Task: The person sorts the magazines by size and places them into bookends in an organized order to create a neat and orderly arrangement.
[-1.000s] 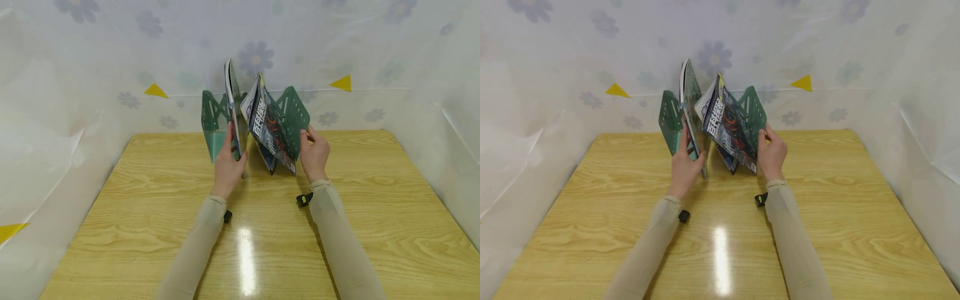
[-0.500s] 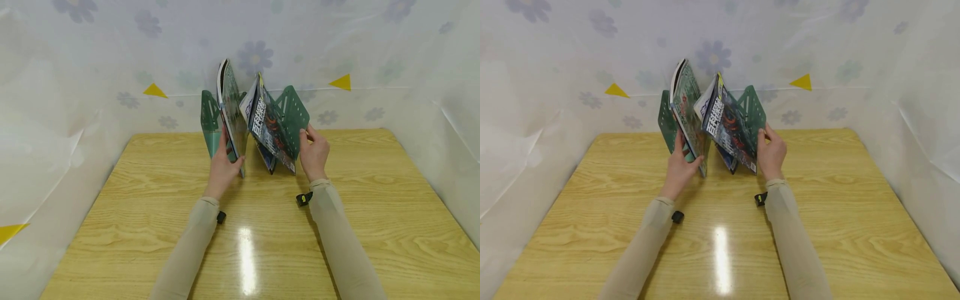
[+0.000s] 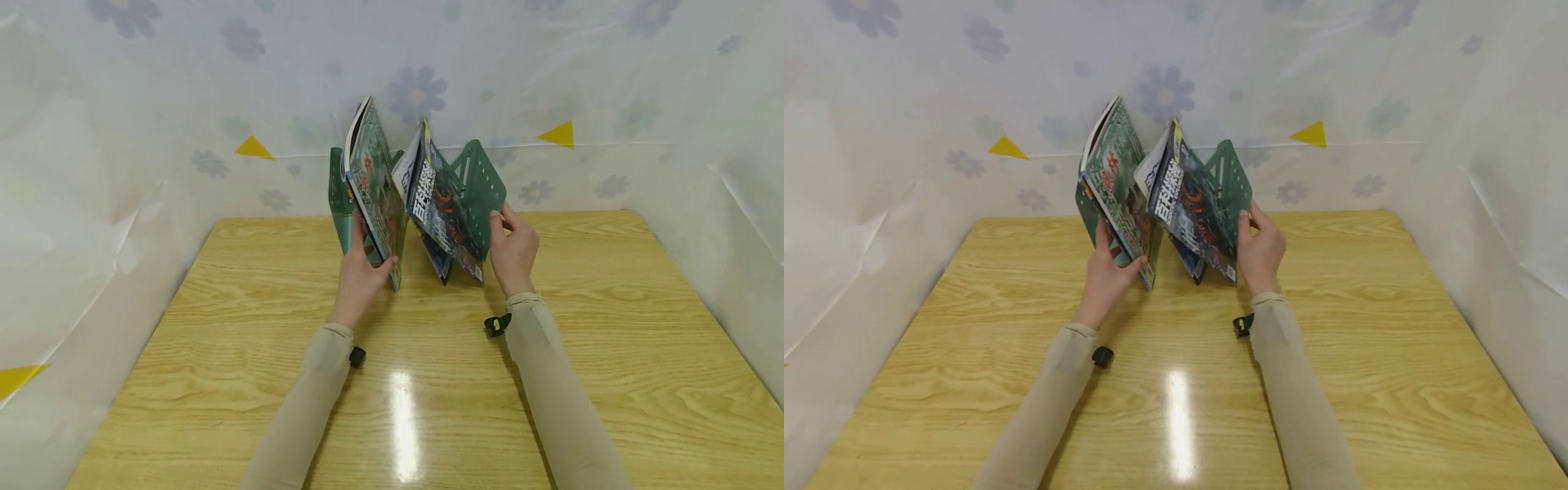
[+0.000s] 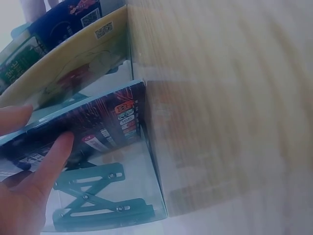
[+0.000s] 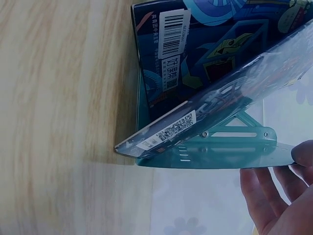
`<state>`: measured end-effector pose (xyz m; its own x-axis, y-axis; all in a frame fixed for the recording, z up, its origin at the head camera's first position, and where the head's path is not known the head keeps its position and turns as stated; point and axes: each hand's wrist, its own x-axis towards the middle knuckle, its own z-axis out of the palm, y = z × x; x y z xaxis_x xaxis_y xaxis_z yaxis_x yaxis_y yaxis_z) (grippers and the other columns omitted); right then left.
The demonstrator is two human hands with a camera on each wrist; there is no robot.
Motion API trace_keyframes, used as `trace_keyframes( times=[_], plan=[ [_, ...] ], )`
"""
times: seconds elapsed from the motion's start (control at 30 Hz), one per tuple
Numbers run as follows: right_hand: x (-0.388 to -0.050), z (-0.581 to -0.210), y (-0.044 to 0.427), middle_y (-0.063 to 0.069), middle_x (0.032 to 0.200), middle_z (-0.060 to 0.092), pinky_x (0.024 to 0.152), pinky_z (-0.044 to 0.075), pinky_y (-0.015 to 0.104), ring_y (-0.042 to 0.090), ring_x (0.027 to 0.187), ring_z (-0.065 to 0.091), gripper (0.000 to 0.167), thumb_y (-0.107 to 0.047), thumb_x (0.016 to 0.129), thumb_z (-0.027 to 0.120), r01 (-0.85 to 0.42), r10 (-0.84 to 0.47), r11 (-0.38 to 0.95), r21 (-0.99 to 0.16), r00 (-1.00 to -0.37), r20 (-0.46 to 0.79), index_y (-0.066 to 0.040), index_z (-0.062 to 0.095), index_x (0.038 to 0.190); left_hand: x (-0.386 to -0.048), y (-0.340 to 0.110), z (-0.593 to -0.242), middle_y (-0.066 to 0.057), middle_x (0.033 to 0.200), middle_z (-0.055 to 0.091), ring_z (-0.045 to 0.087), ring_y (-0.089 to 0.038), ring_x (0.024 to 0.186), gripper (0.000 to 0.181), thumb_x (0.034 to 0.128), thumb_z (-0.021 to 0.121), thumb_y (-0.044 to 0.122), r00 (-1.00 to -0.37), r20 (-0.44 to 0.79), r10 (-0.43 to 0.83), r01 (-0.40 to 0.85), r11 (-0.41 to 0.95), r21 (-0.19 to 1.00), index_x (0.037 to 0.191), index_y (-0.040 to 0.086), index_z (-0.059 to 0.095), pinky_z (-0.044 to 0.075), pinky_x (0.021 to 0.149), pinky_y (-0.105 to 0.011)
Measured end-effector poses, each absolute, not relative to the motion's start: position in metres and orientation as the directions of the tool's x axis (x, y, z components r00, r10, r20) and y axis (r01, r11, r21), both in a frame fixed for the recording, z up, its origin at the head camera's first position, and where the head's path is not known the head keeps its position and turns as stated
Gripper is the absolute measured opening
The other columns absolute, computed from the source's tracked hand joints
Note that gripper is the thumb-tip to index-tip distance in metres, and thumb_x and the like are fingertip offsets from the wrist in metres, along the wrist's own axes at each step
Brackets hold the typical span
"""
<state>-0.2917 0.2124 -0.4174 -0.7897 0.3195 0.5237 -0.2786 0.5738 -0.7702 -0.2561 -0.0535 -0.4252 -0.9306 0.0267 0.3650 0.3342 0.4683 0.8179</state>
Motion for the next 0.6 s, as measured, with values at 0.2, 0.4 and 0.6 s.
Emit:
trace_keyframes(
  times=[0.2, 0.4, 0.6],
  plan=[
    [-0.2906, -0.4174, 0.2126, 0.001, 0.131, 0.062, 0.073, 0.054, 0.044, 0.023, 0.102, 0.066, 0.034, -0.033, 0.102, 0.055, -0.268, 0.322, 0.579, -0.77, -0.793, 0.517, -0.026, 0.059, 0.136, -0.2557, -0.0557, -0.4262, -0.019, 0.159, 0.023, 0.053, -0.041, 0.123, 0.108, 0.0899, 0.074, 0.013, -0.943, 0.332, 0.025, 0.309, 0.441, 0.842, 0.158, 0.024, -0.009, 0.052, 0.091, -0.046],
    [-0.2916, -0.4177, 0.2126, 0.001, 0.131, 0.062, 0.073, 0.054, 0.045, 0.024, 0.101, 0.067, 0.034, -0.031, 0.102, 0.055, -0.268, 0.322, 0.587, -0.764, -0.788, 0.524, -0.025, 0.059, 0.136, -0.2567, -0.0572, -0.4285, -0.021, 0.158, 0.024, 0.055, -0.041, 0.12, 0.106, 0.0896, 0.075, 0.016, -0.933, 0.36, 0.014, 0.326, 0.458, 0.827, 0.159, 0.019, -0.006, 0.052, 0.091, -0.046],
    [-0.2917, -0.4171, 0.2123, 0.001, 0.13, 0.062, 0.072, 0.054, 0.043, 0.022, 0.1, 0.067, 0.034, -0.032, 0.102, 0.056, -0.274, 0.318, 0.585, -0.763, -0.789, 0.526, -0.026, 0.06, 0.136, -0.2562, -0.0582, -0.4296, -0.02, 0.159, 0.022, 0.055, -0.04, 0.12, 0.107, 0.0889, 0.076, 0.015, -0.934, 0.358, 0.008, 0.325, 0.443, 0.836, 0.159, 0.019, -0.005, 0.051, 0.093, -0.045]
  ],
)
